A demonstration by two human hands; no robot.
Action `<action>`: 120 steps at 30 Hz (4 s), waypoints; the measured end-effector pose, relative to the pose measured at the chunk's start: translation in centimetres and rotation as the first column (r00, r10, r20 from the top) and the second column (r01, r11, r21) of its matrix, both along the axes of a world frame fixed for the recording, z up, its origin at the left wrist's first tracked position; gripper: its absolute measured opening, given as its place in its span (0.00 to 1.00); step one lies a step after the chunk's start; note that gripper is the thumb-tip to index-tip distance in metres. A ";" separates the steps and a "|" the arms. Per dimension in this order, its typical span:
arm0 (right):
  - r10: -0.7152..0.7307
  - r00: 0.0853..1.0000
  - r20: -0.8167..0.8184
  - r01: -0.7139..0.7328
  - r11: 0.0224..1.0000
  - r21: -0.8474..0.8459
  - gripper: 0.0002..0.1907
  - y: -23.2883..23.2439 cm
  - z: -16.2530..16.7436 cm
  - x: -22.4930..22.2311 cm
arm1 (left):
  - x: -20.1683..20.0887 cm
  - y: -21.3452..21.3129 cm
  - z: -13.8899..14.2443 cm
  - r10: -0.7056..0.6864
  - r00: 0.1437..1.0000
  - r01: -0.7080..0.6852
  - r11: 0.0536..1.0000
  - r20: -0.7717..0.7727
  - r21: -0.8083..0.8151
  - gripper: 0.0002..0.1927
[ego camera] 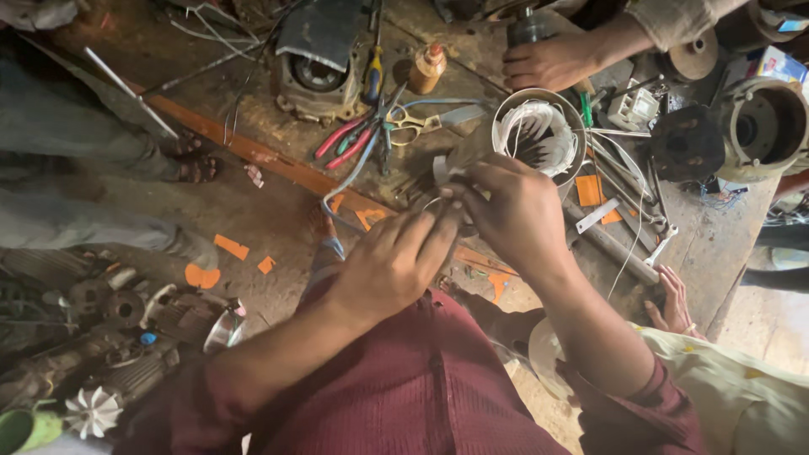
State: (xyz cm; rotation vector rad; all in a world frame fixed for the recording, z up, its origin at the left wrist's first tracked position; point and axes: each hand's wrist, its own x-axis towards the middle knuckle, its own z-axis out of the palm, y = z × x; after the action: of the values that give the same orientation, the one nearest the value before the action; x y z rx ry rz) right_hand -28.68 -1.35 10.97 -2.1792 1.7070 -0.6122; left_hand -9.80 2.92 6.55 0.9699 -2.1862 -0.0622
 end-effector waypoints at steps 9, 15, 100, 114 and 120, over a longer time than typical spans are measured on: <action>0.373 0.921 -0.108 -0.379 0.804 -0.459 0.15 3.1 -0.9 -1.5 | 1.4 -2.6 1.5 0.132 0.863 0.441 0.271 -0.487 0.855 0.09; 0.449 0.826 -0.339 -0.557 0.570 -0.604 0.13 2.4 -1.9 -2.4 | 1.2 -1.0 0.6 -0.053 0.898 0.329 0.742 -0.438 0.584 0.12; 0.411 0.905 0.110 -0.371 0.889 -0.269 0.21 3.0 0.8 -1.4 | 0.3 -0.6 -2.6 -0.029 0.976 0.093 0.954 -0.218 0.287 0.26; 0.186 0.924 0.333 -0.147 0.979 -0.140 0.11 3.8 -2.2 -1.6 | 0.2 -0.9 -1.1 0.010 0.986 0.090 0.803 -0.165 0.589 0.15; 0.408 0.879 -0.246 -0.476 0.712 -0.517 0.16 3.8 -2.8 -2.1 | 1.1 -2.9 0.0 0.063 0.836 0.488 0.366 -0.544 0.792 0.12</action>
State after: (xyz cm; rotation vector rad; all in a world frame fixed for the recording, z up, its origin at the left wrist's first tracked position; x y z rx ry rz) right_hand -30.81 2.40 8.16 -2.9557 1.0281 -0.9601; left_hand -8.73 0.06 6.50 1.0012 -1.6383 -1.6746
